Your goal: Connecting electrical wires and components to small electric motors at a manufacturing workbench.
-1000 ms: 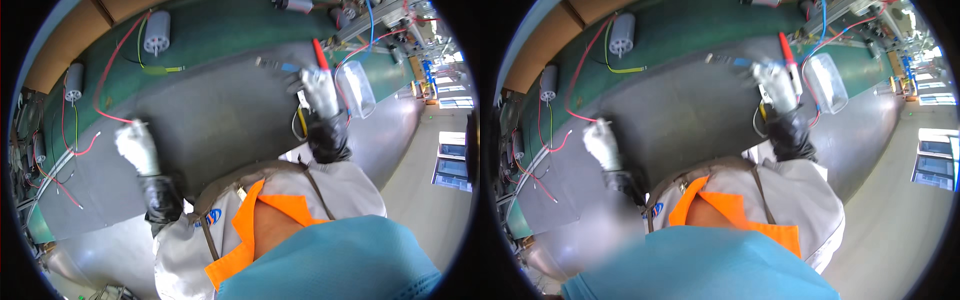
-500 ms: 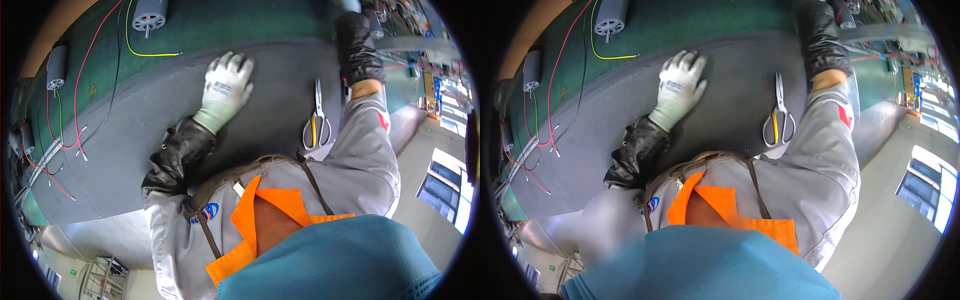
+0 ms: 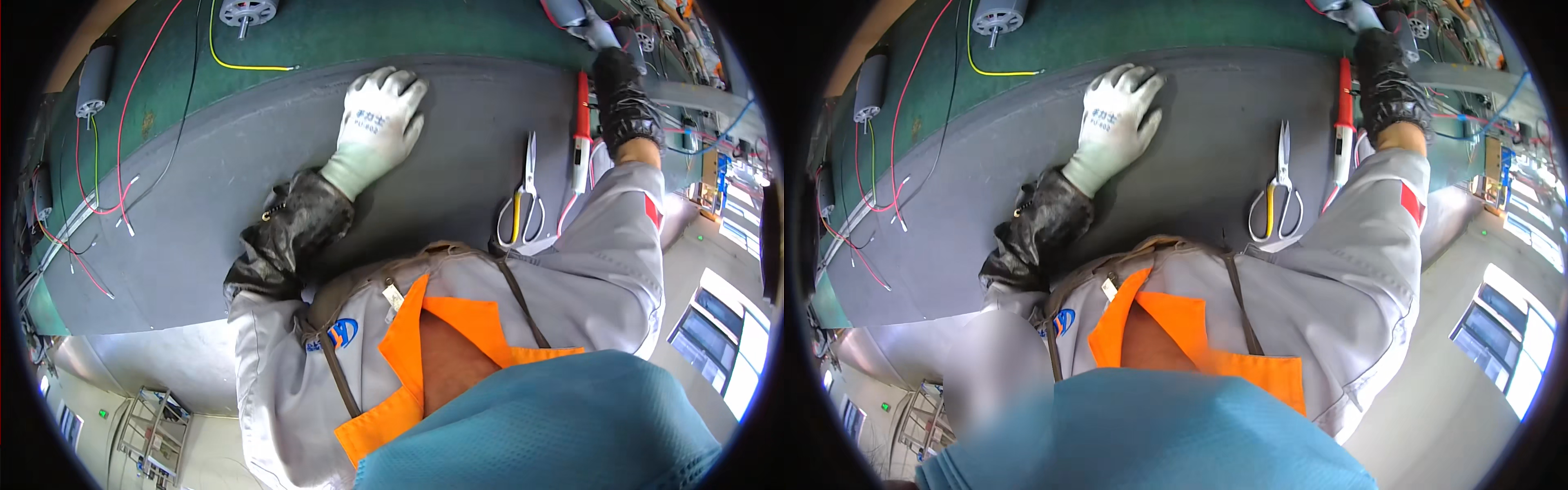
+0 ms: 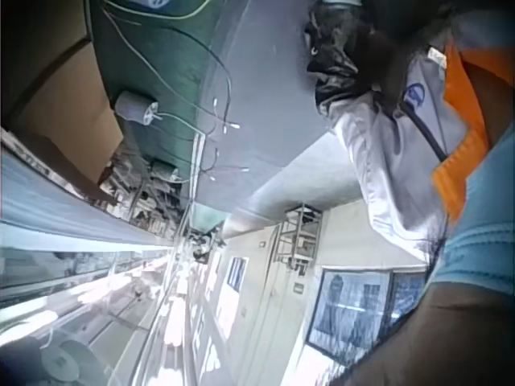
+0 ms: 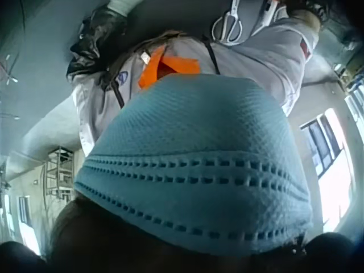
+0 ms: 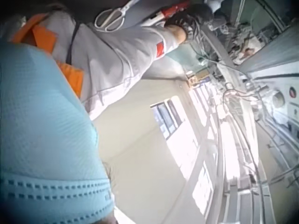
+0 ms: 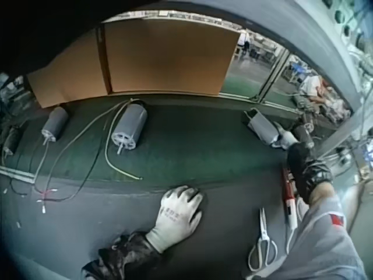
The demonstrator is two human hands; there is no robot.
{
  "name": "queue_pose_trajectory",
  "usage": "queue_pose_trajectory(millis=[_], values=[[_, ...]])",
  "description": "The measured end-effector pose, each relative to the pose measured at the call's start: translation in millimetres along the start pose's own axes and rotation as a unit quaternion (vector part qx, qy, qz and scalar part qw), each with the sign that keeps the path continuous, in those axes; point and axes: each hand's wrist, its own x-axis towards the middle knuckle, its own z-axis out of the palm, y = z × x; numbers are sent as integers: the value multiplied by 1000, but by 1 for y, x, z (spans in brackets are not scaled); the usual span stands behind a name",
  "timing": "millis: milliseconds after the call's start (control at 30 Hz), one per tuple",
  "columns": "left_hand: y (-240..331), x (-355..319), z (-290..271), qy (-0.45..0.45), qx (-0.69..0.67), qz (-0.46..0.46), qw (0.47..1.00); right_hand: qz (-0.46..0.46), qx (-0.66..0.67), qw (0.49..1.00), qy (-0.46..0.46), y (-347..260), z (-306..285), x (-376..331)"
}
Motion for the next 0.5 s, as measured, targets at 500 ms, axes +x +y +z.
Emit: queue_pose_trajectory(millis=[500], values=[[36,-9,-7,81,-513,-385,763,73,-138,974,-162,-126,362,-344]])
